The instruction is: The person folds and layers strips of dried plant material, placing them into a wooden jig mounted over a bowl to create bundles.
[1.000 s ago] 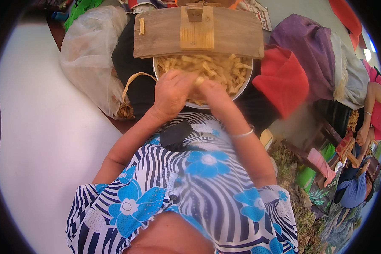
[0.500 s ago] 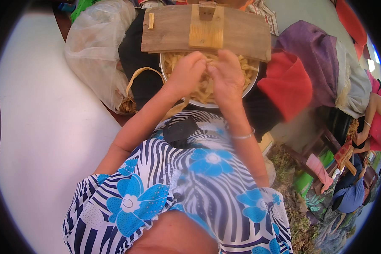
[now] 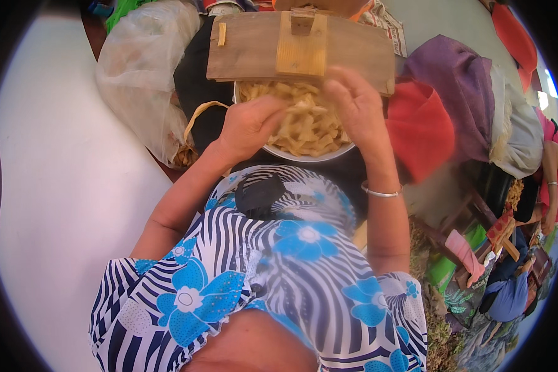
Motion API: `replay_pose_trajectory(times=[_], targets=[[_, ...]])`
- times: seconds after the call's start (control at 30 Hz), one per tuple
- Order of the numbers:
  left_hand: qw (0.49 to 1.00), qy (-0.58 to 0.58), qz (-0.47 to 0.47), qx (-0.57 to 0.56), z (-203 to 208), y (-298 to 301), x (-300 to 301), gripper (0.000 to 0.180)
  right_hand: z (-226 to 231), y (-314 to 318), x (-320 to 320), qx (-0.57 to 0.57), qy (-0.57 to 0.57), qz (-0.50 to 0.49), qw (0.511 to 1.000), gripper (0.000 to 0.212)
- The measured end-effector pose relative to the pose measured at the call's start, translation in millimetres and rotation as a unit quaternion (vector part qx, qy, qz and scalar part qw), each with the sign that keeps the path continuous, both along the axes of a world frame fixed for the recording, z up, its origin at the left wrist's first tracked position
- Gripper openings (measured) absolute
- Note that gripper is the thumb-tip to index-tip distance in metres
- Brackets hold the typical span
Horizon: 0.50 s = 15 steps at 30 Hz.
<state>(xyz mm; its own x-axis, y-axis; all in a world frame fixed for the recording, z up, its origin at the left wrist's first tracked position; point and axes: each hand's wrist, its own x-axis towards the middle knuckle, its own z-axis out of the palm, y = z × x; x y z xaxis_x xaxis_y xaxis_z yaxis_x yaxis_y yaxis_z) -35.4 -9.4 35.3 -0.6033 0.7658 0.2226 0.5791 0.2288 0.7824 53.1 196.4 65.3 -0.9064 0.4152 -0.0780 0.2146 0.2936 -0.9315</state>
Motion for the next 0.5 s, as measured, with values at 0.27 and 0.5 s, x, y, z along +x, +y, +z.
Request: replay_pose_trajectory(times=[0.27,0.5], targets=[[0.933,-0.359,-0.015,0.020,0,29,-54,0.014,-16,12,-20,-0.237,-0.043,0.020,0.970,0.018],[0.952,-0.303,0.033,-0.029,-11,51,-95,0.019,-28,6,-55,-0.053,-0.035,-0.055,0.996,0.014]])
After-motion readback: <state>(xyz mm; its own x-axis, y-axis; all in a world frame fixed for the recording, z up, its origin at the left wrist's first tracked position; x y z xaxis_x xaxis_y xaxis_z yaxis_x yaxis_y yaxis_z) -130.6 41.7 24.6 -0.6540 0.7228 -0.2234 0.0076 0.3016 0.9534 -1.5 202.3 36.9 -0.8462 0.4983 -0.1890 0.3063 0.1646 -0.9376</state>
